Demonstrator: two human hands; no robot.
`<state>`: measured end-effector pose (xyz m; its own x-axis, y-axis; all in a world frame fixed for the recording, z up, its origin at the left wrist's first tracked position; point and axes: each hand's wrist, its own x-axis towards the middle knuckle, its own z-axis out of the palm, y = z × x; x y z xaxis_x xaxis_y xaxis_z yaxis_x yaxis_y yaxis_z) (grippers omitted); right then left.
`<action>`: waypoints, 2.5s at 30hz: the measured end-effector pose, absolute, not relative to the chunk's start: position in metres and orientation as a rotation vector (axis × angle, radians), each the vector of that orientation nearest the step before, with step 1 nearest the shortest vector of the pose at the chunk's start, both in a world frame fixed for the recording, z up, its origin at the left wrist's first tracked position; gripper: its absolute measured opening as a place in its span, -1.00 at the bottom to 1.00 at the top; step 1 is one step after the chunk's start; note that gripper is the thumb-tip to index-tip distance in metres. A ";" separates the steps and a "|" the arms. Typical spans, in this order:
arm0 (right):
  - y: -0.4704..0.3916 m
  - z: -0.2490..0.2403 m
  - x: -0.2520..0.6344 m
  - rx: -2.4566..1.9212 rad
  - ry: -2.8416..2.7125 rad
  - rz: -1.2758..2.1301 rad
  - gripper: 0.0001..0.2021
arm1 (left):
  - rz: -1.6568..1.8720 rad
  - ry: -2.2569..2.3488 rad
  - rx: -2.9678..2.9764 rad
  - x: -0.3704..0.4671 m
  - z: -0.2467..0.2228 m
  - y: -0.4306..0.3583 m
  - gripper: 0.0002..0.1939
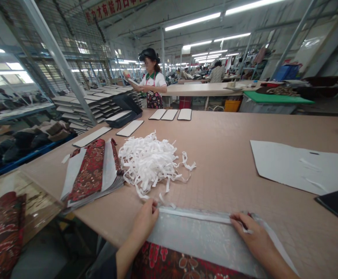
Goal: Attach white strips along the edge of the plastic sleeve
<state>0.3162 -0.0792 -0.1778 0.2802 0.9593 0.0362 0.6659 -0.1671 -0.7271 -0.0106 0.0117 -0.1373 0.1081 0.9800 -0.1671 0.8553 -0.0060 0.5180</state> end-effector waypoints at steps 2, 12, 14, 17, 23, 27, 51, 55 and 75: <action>-0.080 -0.177 0.316 -1.921 -1.467 0.572 -0.76 | 0.275 1.804 1.912 -0.009 -0.136 0.012 -0.90; -0.078 -0.169 0.311 -1.907 -1.504 0.525 -0.80 | 0.060 1.899 2.418 0.004 -0.129 -0.001 -0.83; -0.078 -0.164 0.310 -1.905 -1.504 0.533 -0.81 | 0.017 1.849 2.613 0.006 -0.125 -0.005 -0.79; -0.078 -0.159 0.309 -1.908 -1.484 0.561 -0.82 | -0.038 1.696 2.796 0.006 -0.125 -0.008 -0.77; -0.079 -0.160 0.312 -1.916 -1.506 0.596 -0.82 | -0.180 1.464 3.044 -0.002 -0.133 -0.011 -0.60; -0.078 -0.165 0.312 -1.914 -1.562 0.584 -0.83 | -0.243 1.379 3.078 -0.003 -0.129 -0.015 -0.51; -0.073 -0.167 0.308 -2.029 -1.663 0.507 -0.85 | -0.278 1.113 2.982 0.107 -0.123 -0.037 -0.52; -0.077 -0.164 0.310 -2.032 -1.680 0.434 -0.85 | -0.232 1.090 2.952 0.131 -0.127 -0.045 -0.58; -0.094 -0.156 0.370 -2.181 -1.290 0.518 -0.86 | -0.124 1.166 3.076 0.162 -0.149 -0.050 -0.45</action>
<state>0.3699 -0.0937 -0.1561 0.4660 0.8834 -0.0493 0.6723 -0.3898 -0.6293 0.1623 -0.0497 -0.1489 0.7477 0.6638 -0.0170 0.6526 -0.7393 -0.1663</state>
